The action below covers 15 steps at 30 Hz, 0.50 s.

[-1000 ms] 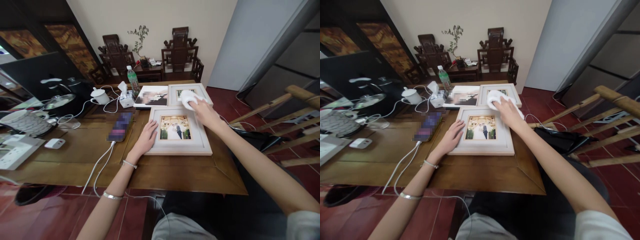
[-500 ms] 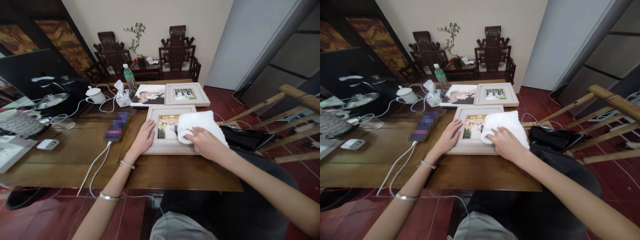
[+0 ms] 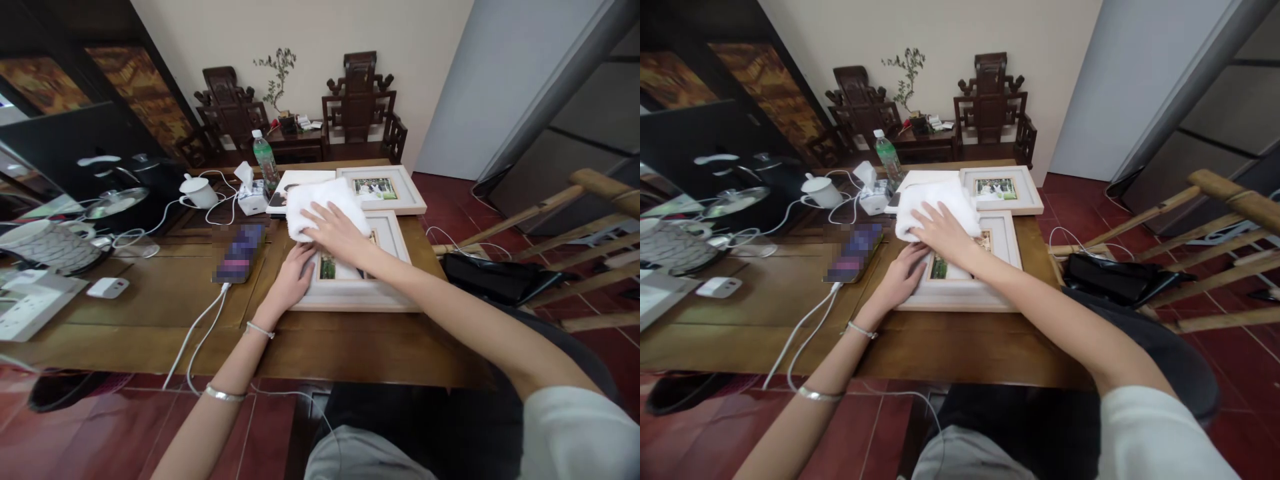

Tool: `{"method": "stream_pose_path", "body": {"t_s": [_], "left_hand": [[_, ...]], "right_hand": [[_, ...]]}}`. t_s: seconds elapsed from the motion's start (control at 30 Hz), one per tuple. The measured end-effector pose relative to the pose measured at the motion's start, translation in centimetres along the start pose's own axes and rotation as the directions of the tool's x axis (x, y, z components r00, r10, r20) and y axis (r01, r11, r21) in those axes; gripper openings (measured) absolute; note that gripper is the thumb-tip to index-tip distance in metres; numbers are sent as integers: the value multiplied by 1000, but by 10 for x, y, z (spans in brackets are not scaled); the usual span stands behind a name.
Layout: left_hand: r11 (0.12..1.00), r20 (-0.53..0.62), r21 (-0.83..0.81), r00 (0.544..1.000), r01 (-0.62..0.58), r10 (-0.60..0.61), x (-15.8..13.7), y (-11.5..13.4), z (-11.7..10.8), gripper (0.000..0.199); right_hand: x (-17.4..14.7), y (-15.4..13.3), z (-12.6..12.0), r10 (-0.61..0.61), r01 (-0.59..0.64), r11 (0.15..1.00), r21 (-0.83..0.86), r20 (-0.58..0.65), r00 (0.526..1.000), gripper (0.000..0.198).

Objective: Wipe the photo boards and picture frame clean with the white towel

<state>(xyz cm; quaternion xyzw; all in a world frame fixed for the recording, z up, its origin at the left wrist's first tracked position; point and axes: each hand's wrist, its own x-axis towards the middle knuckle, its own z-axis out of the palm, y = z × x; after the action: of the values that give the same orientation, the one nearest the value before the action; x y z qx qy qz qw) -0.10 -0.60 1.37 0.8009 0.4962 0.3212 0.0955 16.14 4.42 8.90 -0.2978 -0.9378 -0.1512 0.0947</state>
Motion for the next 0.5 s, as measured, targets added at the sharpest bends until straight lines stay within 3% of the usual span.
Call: {"method": "stream_pose_path", "body": {"t_s": [0.1,0.23,0.4,0.5], "left_hand": [[1000,-5,-9,1000,-7,7,-1,-3,0,43],[999,-13,-43,1000,-19,18,-3,-7,2,49],[997,-22,-68,1000,-19,18,-4,-8,4,51],[998,-27,-65,1000,-15,13,-4,-8,4,50]], "right_hand": [[25,1,23,5,-1,999,-48,75,997,36],[19,6,36,104,-97,993,-72,103,989,34],[-20,36,17,177,-154,980,-126,196,965,30],[-45,63,1,263,-226,961,-162,271,926,34]]}}
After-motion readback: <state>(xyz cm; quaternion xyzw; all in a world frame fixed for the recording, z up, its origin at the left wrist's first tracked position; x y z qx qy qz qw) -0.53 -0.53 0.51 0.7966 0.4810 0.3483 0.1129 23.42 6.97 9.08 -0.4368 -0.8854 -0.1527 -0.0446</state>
